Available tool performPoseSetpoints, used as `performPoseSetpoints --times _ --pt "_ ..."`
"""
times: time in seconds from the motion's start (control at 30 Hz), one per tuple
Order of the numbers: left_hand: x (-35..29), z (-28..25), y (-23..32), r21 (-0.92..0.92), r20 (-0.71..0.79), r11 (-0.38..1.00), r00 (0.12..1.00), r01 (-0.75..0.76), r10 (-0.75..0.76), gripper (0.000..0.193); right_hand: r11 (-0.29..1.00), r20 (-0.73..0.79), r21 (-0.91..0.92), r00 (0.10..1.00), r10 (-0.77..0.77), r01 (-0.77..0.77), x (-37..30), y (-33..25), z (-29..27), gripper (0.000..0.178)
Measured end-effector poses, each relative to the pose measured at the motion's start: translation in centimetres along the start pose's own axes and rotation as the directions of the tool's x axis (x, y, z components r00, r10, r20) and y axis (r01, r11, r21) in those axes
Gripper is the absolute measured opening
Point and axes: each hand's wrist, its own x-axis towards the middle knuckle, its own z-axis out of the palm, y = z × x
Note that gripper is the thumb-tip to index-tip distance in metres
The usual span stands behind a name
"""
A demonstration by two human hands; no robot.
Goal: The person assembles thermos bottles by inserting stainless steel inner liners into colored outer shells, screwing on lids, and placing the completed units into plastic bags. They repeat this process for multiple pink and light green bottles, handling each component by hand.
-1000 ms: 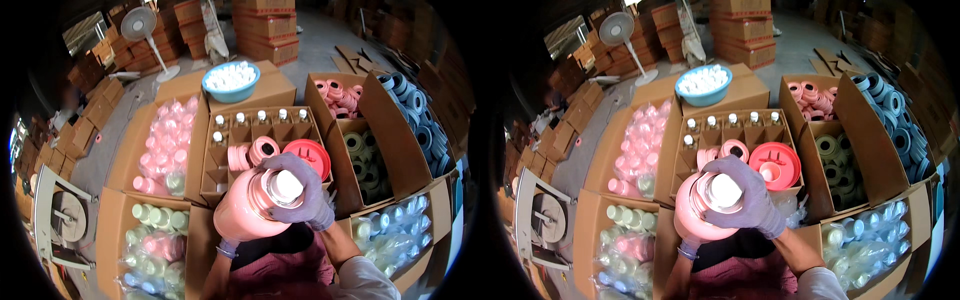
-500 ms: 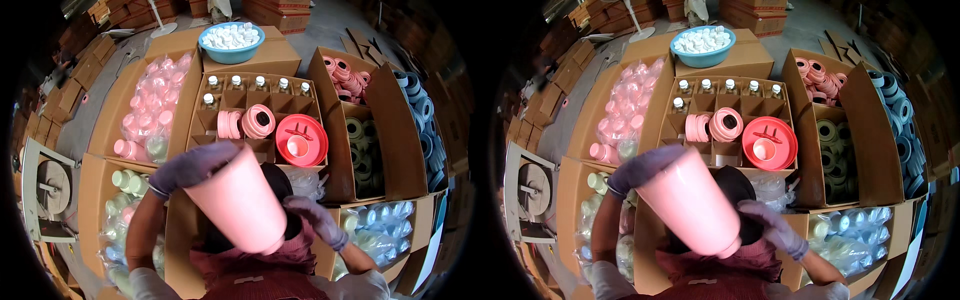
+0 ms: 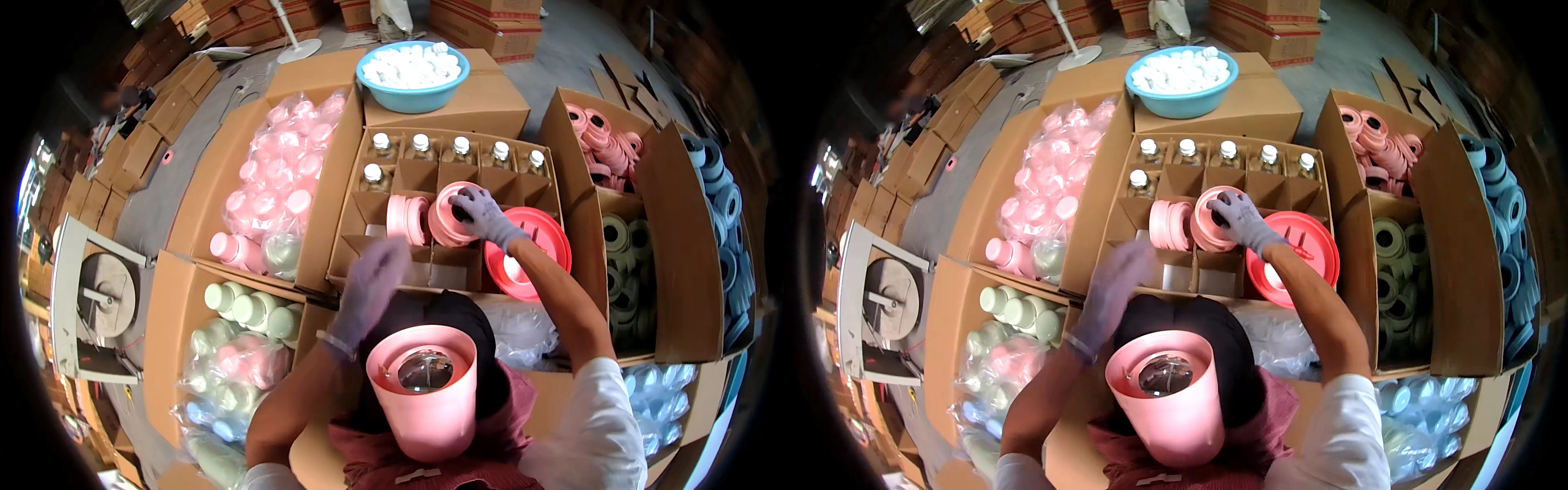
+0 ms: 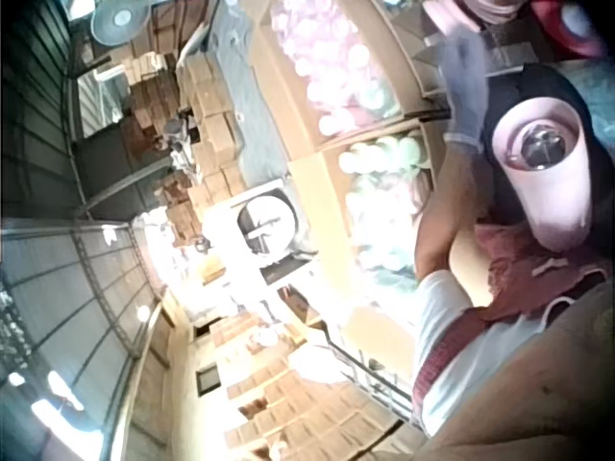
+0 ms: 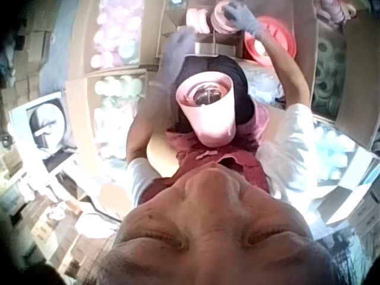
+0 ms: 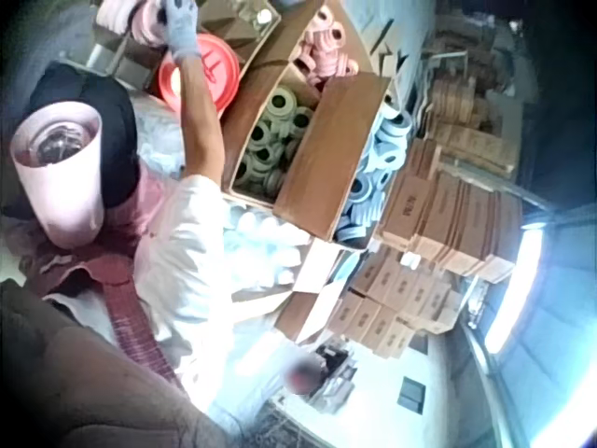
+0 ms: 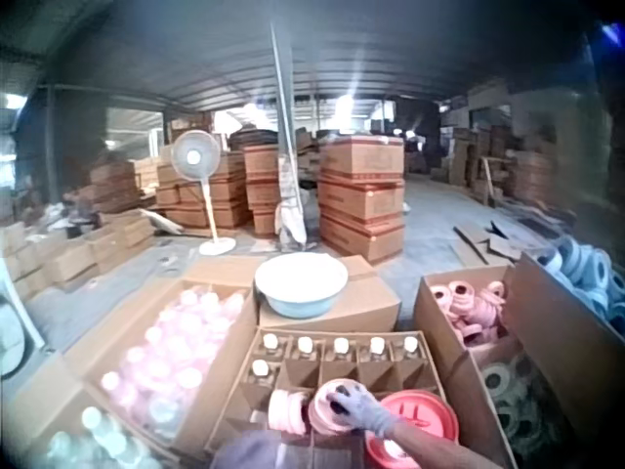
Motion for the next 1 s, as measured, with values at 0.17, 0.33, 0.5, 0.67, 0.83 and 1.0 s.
performPoseSetpoints --times 0.17,0.33,0.5,0.67,0.83,1.0 --pt "6.5 1.8 -2.6 -0.204 0.181 0.953 0.948 -0.224 0.262 0.058 0.961 -0.355 0.174 0.924 -0.141 0.214 0.9 -13.5 -8.8 0.054" --pt "5.2 6.0 2.3 -0.343 0.016 0.935 0.995 -0.088 0.099 0.058 0.586 -0.135 0.763 0.82 0.557 -0.272 -0.8 -14.1 -7.6 0.049" --pt "2.5 2.9 1.0 -0.392 -0.105 0.891 0.973 -0.23 0.205 0.046 0.391 0.174 0.874 0.937 0.303 -0.289 -3.5 -18.4 -14.6 0.055" --pt "-1.0 3.4 3.2 -0.658 -0.008 0.749 0.995 -0.079 0.098 0.044 0.919 -0.48 0.391 0.864 0.154 0.053 -2.7 -22.0 -12.4 0.04" --pt "-3.6 2.0 5.9 -0.164 0.097 0.793 0.791 -0.586 0.605 0.056 0.13 0.076 0.983 0.931 0.357 -0.13 -5.4 -23.3 -11.0 0.037" --pt "-5.7 -1.8 4.4 0.022 0.261 0.823 0.798 -0.568 0.543 0.057 -0.074 0.476 0.877 0.879 -0.002 -0.475 -8.4 -20.6 -13.3 0.026"
